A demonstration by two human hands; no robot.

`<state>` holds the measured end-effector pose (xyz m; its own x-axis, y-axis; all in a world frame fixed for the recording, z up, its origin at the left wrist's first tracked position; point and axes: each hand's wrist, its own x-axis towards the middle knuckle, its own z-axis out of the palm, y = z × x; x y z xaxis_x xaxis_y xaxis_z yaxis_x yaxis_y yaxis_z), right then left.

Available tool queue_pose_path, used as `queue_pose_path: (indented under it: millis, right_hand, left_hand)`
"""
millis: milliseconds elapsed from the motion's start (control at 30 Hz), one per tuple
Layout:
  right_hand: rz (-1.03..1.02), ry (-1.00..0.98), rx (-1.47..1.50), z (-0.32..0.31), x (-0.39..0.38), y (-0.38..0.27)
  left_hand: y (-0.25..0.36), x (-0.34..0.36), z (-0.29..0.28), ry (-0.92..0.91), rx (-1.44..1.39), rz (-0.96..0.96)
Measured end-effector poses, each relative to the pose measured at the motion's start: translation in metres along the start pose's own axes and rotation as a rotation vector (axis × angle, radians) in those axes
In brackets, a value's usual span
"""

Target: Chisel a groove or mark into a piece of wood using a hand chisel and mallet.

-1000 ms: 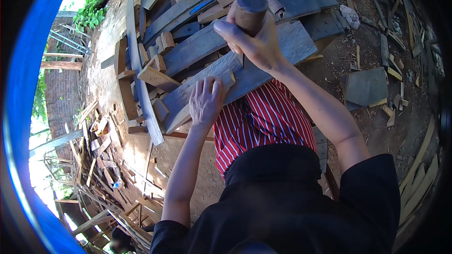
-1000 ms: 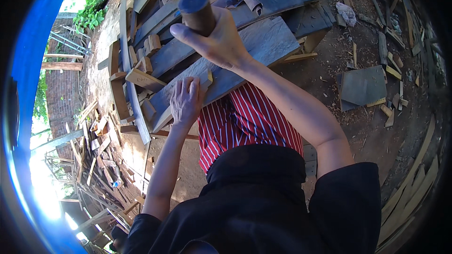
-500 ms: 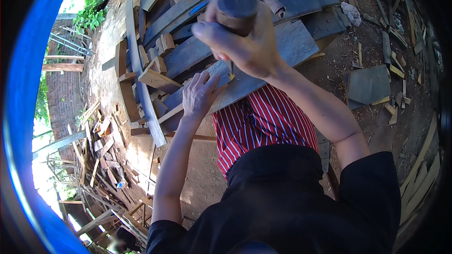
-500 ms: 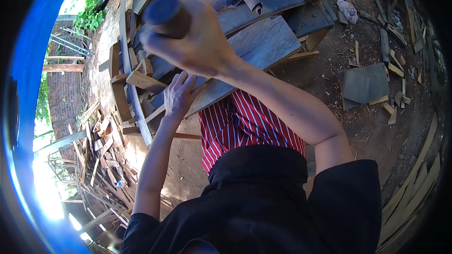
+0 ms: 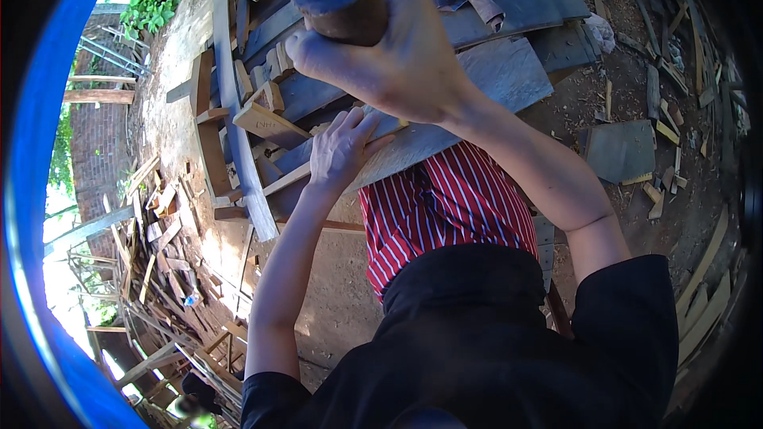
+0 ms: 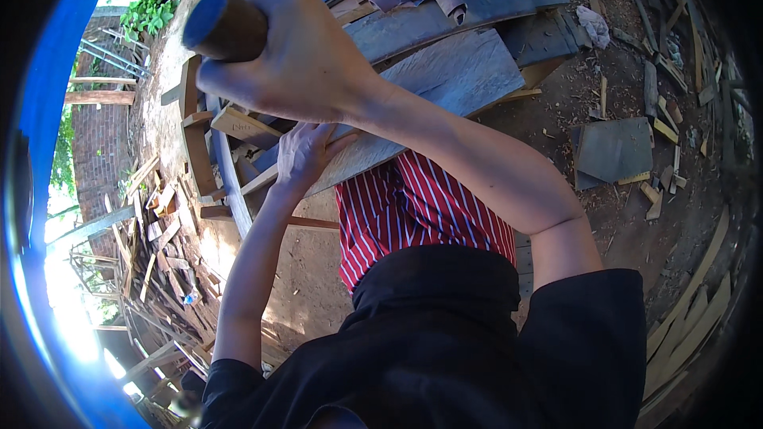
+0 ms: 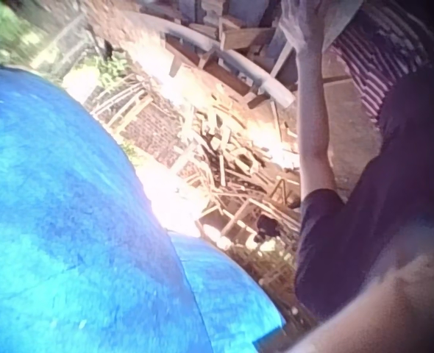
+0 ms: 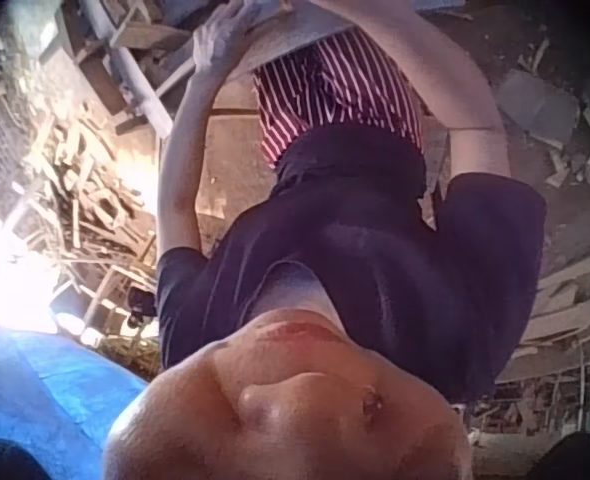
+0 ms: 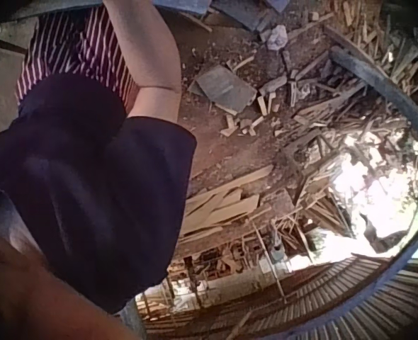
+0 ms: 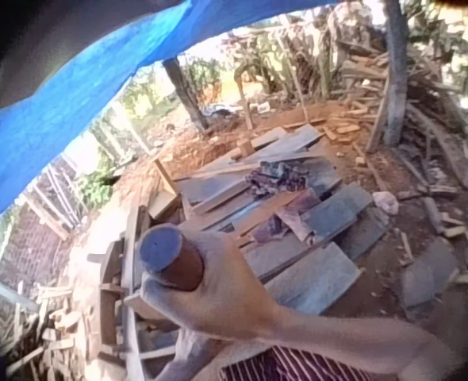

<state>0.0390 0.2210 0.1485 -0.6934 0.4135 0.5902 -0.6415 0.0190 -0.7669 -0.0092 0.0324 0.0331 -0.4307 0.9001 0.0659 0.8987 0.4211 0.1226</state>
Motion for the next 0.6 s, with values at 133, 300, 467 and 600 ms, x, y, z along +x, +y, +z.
queue_pose_path:
  millis: [133,300,467,600]
  right_hand:
    - [0.099,-0.051,0.031,0.004,-0.005,0.009]
    - [0.089,-0.077,0.018,0.003,-0.003,0.007]
    - [0.101,-0.105,-0.016,-0.003,0.003,0.016]
    - [0.123,-0.182,0.015,0.000,0.000,0.015]
  left_hand:
    - [-0.002,0.002,0.001,0.024,-0.016,0.022]
    - [-0.004,0.000,0.001,0.030,-0.006,0.022]
    - [-0.003,0.001,0.001,-0.019,0.014,0.022]
    - [-0.005,0.001,0.001,-0.007,0.005,0.023]
